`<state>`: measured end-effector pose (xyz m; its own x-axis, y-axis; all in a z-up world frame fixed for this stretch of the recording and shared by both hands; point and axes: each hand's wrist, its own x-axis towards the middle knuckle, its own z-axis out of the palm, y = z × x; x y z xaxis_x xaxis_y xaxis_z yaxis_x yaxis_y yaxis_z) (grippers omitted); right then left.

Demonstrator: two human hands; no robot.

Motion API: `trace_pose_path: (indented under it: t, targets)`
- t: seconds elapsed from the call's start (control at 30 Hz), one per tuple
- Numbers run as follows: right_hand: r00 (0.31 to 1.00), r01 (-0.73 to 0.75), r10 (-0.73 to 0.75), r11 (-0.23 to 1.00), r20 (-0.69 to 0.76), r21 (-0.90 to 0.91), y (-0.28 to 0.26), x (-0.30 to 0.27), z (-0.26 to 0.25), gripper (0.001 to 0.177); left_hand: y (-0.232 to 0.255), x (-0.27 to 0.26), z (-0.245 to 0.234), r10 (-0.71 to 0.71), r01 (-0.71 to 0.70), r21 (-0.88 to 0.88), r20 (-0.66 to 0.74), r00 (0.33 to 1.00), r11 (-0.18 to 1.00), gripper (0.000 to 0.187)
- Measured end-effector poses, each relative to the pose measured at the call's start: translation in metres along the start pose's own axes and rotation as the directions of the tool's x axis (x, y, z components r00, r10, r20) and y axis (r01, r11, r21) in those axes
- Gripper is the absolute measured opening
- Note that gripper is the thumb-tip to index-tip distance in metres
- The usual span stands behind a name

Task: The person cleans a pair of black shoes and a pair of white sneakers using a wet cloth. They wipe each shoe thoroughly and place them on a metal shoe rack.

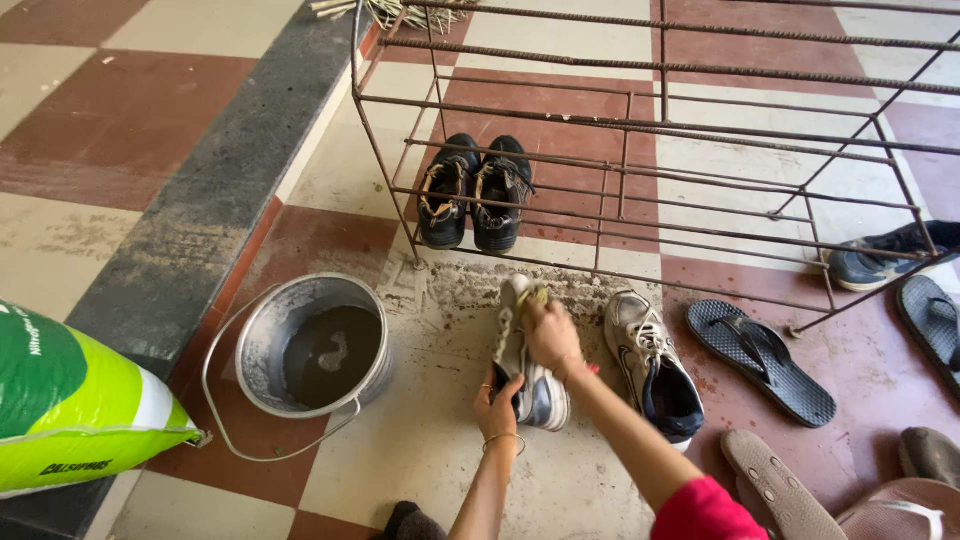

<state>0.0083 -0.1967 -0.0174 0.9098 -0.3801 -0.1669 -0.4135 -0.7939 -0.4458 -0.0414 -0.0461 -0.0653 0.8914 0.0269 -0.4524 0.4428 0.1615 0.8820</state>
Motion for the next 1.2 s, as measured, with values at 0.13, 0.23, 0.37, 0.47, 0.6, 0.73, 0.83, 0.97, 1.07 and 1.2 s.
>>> trace_pose_path:
  t: [0.13, 0.23, 0.37, 0.47, 0.6, 0.73, 0.83, 0.97, 1.07, 1.2]
  targets:
    - [0.977, 0.161, -0.161, 0.987, -0.141, -0.014, -0.003, -0.104, 0.016, 0.047, -0.014, 0.001, 0.002, 0.012, -0.004, -0.27, 0.028, 1.0, 0.963, 0.075]
    - [0.99, 0.026, -0.034, 0.998, 0.139, 0.055, -0.005, -0.15, 0.003, 0.052, -0.011, -0.006, 0.003, 0.176, -0.17, 0.048, -0.165, 0.971, 0.984, 0.062]
    - [0.994, 0.11, -0.106, 0.987, -0.037, 0.114, -0.013, -0.157, -0.011, 0.047, -0.01, -0.023, -0.005, 0.659, -0.44, 0.72, -0.031, 0.752, 0.536, 0.034]
    - [0.974, 0.168, -0.129, 0.962, -0.185, 0.214, -0.018, -0.158, -0.008, 0.048, -0.014, -0.02, -0.011, 0.501, -0.405, 0.713, 0.087, 0.861, 0.573, 0.043]
    - [0.929, 0.164, -0.125, 0.983, -0.348, 0.084, -0.014, -0.172, 0.011, 0.057, -0.025, -0.006, -0.001, 0.424, -0.414, 0.582, 0.129, 0.897, 0.7, 0.055]
    - [0.916, 0.127, -0.176, 0.98, -0.361, -0.156, -0.012, -0.141, 0.011, 0.065, -0.016, 0.0, 0.009, 0.323, -0.336, 0.455, 0.109, 0.94, 0.825, 0.052]
    - [0.991, 0.015, -0.032, 0.992, -0.132, -0.129, -0.015, -0.076, -0.001, 0.049, -0.018, -0.019, 0.005, 0.207, -0.261, 0.346, 0.186, 0.961, 0.901, 0.047]
    - [0.988, 0.087, -0.106, 0.984, -0.112, -0.157, -0.03, -0.012, -0.029, 0.031, -0.007, -0.029, 0.015, 0.295, -0.312, 0.384, 0.106, 0.95, 0.869, 0.039]
    - [0.985, 0.17, -0.156, 0.926, 0.068, -0.337, -0.047, -0.017, -0.043, 0.028, 0.001, -0.03, 0.024, 0.155, -0.157, 0.239, 0.029, 0.988, 0.958, 0.034]
    - [0.971, 0.237, -0.209, 0.882, 0.112, -0.407, -0.071, -0.084, -0.059, 0.024, 0.039, -0.015, 0.025, -0.136, 0.171, -0.3, 0.132, 0.982, 0.938, 0.033]
